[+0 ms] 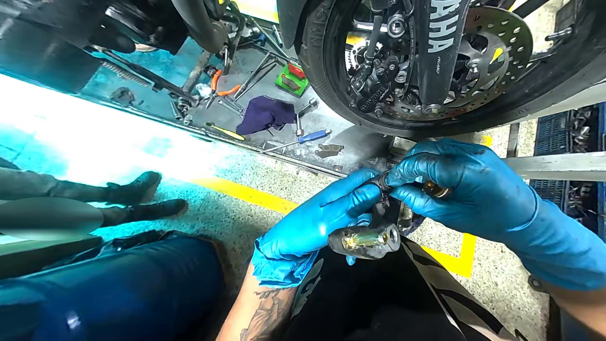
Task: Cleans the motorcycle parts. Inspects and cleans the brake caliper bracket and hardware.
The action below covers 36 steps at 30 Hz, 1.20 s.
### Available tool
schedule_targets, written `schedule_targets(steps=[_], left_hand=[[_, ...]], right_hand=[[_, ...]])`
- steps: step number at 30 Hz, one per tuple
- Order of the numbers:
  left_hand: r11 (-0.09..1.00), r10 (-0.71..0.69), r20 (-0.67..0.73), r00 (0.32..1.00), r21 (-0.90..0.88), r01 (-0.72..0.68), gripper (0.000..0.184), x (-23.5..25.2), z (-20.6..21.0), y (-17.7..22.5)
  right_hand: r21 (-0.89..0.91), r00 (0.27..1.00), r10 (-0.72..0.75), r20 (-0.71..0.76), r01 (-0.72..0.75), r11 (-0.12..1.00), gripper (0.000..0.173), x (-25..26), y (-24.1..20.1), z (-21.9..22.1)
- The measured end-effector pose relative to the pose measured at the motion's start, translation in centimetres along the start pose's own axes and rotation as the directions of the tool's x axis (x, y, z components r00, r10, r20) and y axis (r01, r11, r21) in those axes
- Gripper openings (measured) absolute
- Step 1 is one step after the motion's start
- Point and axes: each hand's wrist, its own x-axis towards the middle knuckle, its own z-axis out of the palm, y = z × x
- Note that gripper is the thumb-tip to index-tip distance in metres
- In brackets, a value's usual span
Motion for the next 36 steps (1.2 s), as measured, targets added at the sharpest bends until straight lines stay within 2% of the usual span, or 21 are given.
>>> schedule_targets(steps=[6, 10, 15, 19, 24, 31, 36], left_hand=[[0.973, -0.011, -0.057, 0.998, 0.230, 0.024, 0.028, 0.1, 0.4, 0.1], [0.960, -0.012, -0.075, 0.997, 0.279, 0.032, 0.025, 0.4, 0.4, -0.1], [0.993, -0.022, -0.122, 0.992, 0.115, 0.036, 0.025, 0.3, 0.7, -0.5], [0.994, -0.019, -0.145, 0.989, 0.107, 0.034, 0.025, -0.1, 0.9, 0.1], [0.984, 0.013, -0.155, 0.988, 0.178, 0.015, 0.026, -0.3, 1.2, 0.5], [0.970, 0.003, -0.154, 0.988, 0.240, 0.034, 0.027, -0.6, 1.3, 0.8], [0.953, -0.040, -0.162, 0.986, 0.291, 0.086, 0.024, -0.4, 1.5, 0.9]], right_hand=[[-0.115, 0.991, 0.055, 0.125, -0.041, 0.993, 0.010, 0.6, -0.7, -0.7], [-0.206, 0.989, 0.034, 0.142, -0.004, 0.979, 0.010, 0.6, -0.9, -0.6], [-0.004, 0.991, 0.098, 0.087, -0.098, 0.995, 0.009, 0.2, -0.5, -0.3], [0.110, 0.992, 0.103, 0.069, -0.110, 0.988, 0.013, 0.1, -0.5, -0.4], [0.121, 0.994, 0.099, 0.051, -0.105, 0.987, 0.012, 0.5, -0.7, -0.6], [0.101, 0.982, 0.147, 0.116, -0.159, 0.982, 0.005, 1.2, -0.9, -0.9], [-0.039, 0.986, 0.112, 0.120, -0.108, 0.993, 0.005, 1.2, -1.1, -0.7]])
